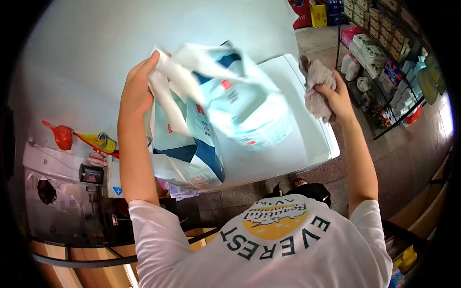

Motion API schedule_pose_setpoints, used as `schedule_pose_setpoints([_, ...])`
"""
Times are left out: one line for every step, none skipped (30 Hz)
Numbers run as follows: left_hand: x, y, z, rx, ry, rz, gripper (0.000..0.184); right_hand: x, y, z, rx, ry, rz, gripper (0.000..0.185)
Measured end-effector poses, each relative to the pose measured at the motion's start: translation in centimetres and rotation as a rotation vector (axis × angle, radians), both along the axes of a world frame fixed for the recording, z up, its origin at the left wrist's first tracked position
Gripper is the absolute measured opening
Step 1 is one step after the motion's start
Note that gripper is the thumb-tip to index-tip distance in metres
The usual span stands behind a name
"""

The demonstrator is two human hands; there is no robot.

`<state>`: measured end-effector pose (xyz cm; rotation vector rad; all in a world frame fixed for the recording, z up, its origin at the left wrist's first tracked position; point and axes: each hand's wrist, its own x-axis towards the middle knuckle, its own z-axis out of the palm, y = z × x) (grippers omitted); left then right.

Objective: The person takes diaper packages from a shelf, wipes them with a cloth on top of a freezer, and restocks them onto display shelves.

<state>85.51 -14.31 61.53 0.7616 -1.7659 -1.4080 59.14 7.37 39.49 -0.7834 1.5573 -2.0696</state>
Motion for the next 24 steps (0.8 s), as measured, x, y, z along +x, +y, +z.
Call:
schedule_pose_setpoints([0.6,0.0,0.3,0.003,-0.100,-0.068,0.024,0.7,0.0,1.2,-0.050,-0.018,-0.013,0.044])
schedule_pose_setpoints([1.4,-0.2,0.3,0.007,-0.199,-0.138,0.025,1.5,0.1,2.6,-0.102,0.034,-0.027,0.043])
schedule_pose_setpoints([2.8,-1.3,-0.1,-0.042,-0.201,-0.164,0.024,2.3,0.0,3.9,-0.131,0.066,-0.047,0.043])
schedule_pose_setpoints([4.3,-1.5,0.0,-0.032,-0.197,-0.180,0.024,2.9,0.0,5.0,-0.159,0.101,-0.067,0.043])
schedule_pose_setpoints([5.6,-1.3,0.3,-0.060,-0.185,-0.130,0.021,3.5,0.1,6.0,-0.149,0.107,-0.081,0.043])
schedule_pose_setpoints([6.8,-1.5,0.6,-0.091,-0.171,-0.074,0.018,4.2,0.1,6.9,-0.169,0.114,-0.103,0.042])
schedule_pose_setpoints([7.5,-2.2,0.9,-0.084,-0.163,-0.077,0.018,4.7,0.1,7.7,-0.190,0.121,-0.119,0.041])
schedule_pose_setpoints([8.5,-3.1,1.2,-0.093,-0.053,-0.055,0.017,5.0,0.1,8.1,-0.185,0.129,-0.112,0.041])
schedule_pose_setpoints([9.2,-3.5,1.5,-0.105,0.055,-0.026,0.016,5.2,-0.2,8.6,-0.219,0.109,-0.102,0.041])
schedule_pose_setpoints([9.6,-3.7,1.8,-0.106,0.060,-0.009,0.016,5.4,-0.6,9.1,-0.257,0.087,-0.089,0.040])
schedule_pose_setpoints([9.6,-4.0,2.4,-0.092,0.181,-0.010,0.015,6.2,-0.8,9.8,-0.268,0.128,-0.136,0.040])
schedule_pose_setpoints([9.4,-4.5,3.1,-0.083,0.299,-0.012,0.013,7.1,-0.7,10.6,-0.254,0.170,-0.163,0.041])
schedule_pose_setpoints([9.5,-5.3,3.1,-0.043,0.398,-0.172,0.015,7.5,-0.1,10.7,-0.282,0.196,-0.135,0.045])
schedule_pose_setpoints([9.7,-5.6,2.6,-0.053,0.398,-0.152,0.015,7.9,0.4,10.6,-0.311,0.222,-0.105,0.049])
schedule_pose_setpoints([9.0,-4.7,2.0,-0.036,0.315,-0.147,0.022,9.6,0.2,10.7,-0.396,0.292,-0.100,0.056])
schedule_pose_setpoints([8.6,-3.9,1.4,-0.015,0.229,-0.142,0.029,11.2,0.0,10.9,-0.482,0.358,-0.098,0.063])
schedule_pose_setpoints([8.8,-3.4,0.8,-0.018,0.226,-0.122,0.029,11.6,0.5,10.9,-0.365,0.622,-0.017,0.075])
schedule_pose_setpoints([9.1,-2.9,0.0,-0.085,-0.003,-0.103,0.036,12.9,0.8,10.0,-0.219,0.675,-0.018,0.074])
schedule_pose_setpoints([9.3,-2.6,-0.5,-0.150,-0.231,-0.091,0.044,13.1,-0.2,9.6,-0.301,1.003,0.046,0.068])
schedule_pose_setpoints([10.2,-2.6,-0.8,-0.152,-0.231,-0.087,0.044,14.8,-0.8,9.6,-0.218,1.071,0.134,0.059])
schedule_pose_setpoints([11.5,-2.8,-1.0,-0.210,-0.180,-0.038,0.052,16.1,-1.2,9.0,-0.114,1.161,0.100,0.051])
schedule_pose_setpoints([12.8,-2.6,-1.3,-0.267,-0.129,0.011,0.059,17.0,-1.9,8.3,-0.037,1.257,0.013,0.045])
schedule_pose_setpoints([14.3,-1.8,-1.9,-0.369,-0.074,0.081,0.057,17.3,-2.1,7.2,0.047,1.302,-0.035,0.043])
schedule_pose_setpoints([15.9,-1.5,-3.2,-0.379,-0.088,0.189,0.057,17.3,-2.4,6.0,0.127,1.349,-0.085,0.042])
